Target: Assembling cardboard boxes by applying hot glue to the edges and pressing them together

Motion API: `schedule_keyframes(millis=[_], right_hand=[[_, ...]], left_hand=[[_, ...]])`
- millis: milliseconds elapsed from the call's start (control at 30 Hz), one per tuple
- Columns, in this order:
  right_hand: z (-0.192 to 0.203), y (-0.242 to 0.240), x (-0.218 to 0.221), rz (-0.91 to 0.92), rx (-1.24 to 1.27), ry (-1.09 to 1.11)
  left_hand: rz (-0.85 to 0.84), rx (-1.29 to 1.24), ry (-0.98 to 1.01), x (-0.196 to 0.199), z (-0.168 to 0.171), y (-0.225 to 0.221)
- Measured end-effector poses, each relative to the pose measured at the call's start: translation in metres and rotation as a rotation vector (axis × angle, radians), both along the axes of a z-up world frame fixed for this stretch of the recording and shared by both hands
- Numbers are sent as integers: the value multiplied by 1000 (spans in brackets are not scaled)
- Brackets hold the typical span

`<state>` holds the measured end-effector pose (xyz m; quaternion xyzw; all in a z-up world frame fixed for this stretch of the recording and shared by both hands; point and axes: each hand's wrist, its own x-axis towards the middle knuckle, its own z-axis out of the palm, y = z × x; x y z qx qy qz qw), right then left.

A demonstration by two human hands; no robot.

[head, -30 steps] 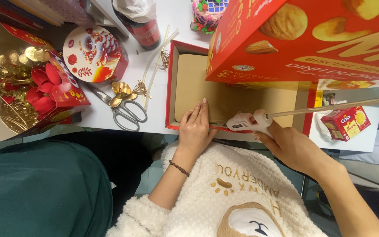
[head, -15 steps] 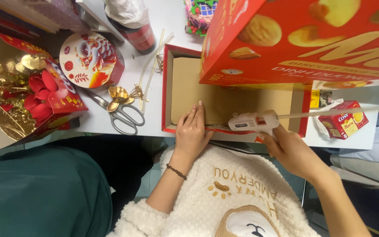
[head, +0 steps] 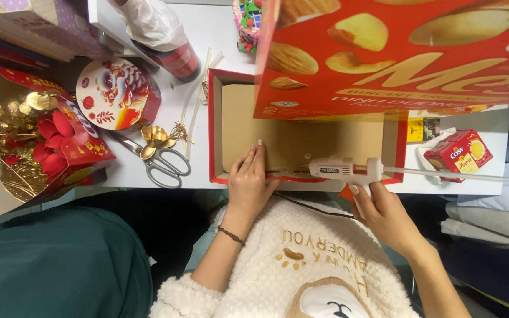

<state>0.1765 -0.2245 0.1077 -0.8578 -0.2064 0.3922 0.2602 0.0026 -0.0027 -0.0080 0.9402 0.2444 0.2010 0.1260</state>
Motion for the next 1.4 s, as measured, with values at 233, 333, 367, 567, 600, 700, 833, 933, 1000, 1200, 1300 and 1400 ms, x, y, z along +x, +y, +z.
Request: schedule_keyframes(millis=[233,333,367,567,600,700,833,933,1000,1200,1300,1400], right_hand=[[12,3,-3,-61,35,22],[14,2,-3,-82,54,69],[14,2,-2,-84,71,76],[11,4,5,-76,93,91],[13,6,4,-56,95,84],[31,9,6,-118,56,202],[19,2,8,-137,91,221],[13,-1,8,-237,111,295],[10,-4,10,-187,154,281],[12,-9,16,-311,230,403],[-12,-38,21,-162,538,492],[-11,-40,14,-204,802,675]], left_hand=[[1,28,15,1,2,-3],[11,41,33,2,6,-5],[17,40,39,2,11,-5],[60,81,117,5,45,-2],[87,96,165,5,45,-2],[106,168,340,5,45,-3],[104,216,431,3,43,-2],[63,198,461,-4,52,1],[-24,110,482,-14,60,4],[73,-123,203,-63,119,9],[187,-211,-21,-81,124,3],[363,-243,-164,-80,134,-10]])
